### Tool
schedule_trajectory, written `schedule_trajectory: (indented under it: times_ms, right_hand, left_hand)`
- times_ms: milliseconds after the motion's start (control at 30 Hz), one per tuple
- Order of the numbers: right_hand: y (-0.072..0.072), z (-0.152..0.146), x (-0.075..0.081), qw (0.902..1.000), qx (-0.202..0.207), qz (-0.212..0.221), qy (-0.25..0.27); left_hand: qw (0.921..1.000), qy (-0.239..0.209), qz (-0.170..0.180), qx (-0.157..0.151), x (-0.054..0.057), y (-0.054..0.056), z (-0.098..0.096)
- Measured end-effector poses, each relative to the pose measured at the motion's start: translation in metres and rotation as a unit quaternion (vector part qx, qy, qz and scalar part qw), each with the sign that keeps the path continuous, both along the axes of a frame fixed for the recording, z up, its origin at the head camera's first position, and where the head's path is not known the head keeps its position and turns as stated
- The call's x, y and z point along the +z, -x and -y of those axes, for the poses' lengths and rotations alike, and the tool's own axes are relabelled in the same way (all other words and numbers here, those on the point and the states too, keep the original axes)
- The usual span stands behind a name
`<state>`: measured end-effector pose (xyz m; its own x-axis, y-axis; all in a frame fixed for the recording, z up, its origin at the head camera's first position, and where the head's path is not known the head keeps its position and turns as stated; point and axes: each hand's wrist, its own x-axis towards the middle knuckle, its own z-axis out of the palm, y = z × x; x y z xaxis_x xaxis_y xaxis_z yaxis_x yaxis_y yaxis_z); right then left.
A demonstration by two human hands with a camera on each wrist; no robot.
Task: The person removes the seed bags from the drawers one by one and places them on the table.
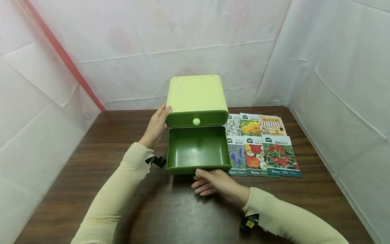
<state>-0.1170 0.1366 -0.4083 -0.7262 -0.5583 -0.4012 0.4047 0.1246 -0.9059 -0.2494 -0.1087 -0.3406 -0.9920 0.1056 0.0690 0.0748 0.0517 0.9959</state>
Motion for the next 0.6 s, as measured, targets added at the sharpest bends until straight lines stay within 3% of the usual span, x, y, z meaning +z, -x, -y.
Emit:
schedule_trajectory:
  times_ms: [133,267,600]
  right_hand:
    - [-0.0018,0.0016,-0.0042,0.9974,-0.031,0.039,0.053]
    - [-0.0022,0.0038,-0.0051,0.9951,-0.043,0.053,0.072]
    - [0.0009,0.0085,0.0004,0.9959,-0.055,0.031,0.065]
  left_hand:
    - [1.0000,-0.005,0.001,0.000,0.0002,-0.0006,-0.0002]
    - [1.0000,-0.008,0.003,-0.003,0.0016,-0.0015,-0.0005]
    - [0.9998,-0.009,0.007,-0.016,0.0015,-0.0025,0.0007]
